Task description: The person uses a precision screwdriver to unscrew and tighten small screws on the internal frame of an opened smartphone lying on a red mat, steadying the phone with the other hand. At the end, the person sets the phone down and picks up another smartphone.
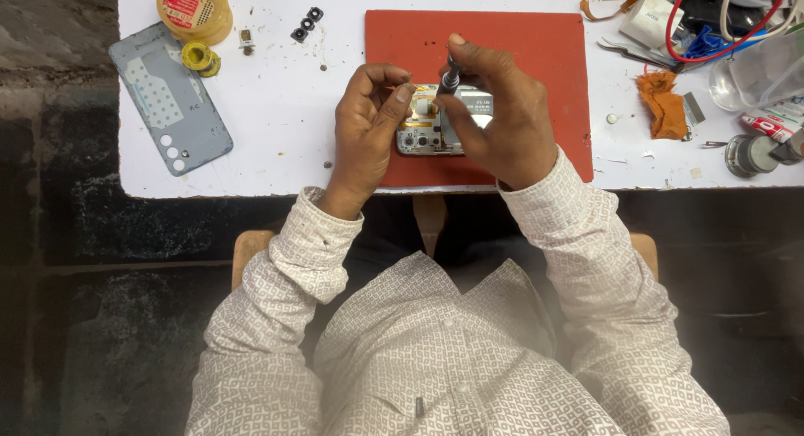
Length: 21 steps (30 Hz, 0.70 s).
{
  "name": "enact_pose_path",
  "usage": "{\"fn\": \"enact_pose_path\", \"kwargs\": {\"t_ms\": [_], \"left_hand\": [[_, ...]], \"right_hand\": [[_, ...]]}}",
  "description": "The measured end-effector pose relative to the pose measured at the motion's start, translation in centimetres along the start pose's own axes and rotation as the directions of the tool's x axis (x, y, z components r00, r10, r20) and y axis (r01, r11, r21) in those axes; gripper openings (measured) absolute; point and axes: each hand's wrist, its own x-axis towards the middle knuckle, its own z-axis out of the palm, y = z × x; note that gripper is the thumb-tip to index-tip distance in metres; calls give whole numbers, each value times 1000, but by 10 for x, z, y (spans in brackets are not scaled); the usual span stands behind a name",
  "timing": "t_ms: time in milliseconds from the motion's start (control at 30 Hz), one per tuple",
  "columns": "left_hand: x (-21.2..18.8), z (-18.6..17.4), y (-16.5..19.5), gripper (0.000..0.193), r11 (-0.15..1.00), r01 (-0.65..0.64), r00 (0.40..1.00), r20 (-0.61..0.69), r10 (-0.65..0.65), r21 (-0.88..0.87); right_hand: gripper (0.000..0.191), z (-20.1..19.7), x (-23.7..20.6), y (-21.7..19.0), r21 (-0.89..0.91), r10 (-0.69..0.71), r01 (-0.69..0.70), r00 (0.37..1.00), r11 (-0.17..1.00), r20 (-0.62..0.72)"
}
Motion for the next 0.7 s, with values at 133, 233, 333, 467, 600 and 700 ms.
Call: {"fn": "enact_pose_path", "kwargs": {"t_ms": [133,233,333,467,600,700], "left_hand": [[0,-1,-1,20,1000,-1,1000,4,1,-11],[0,-1,-1,20,1000,-2,1000,2,2,-5],[0,0,-1,20,1000,-5,1000,1,5,1],[0,0,0,20,1000,2,1000,5,-2,-1],[0,0,-1,21,1000,3,1000,-1,-3,8],[-1,0,-1,22,1000,4,1000,-3,-4,4]], "right_hand": [[62,1,-3,-2,48,22,-22,1000,999,2],[61,4,-3,-2,39,27,-26,999,999,-21],[61,7,-3,-3,9,11,-10,999,1000,-37],[61,9,-4,-4,-39,-5,2,998,999,-64],[62,13,-4,-7,-41,35,-40,994,998,-106],[62,15,-7,-9,-58,45,-53,991,997,-128]]}}
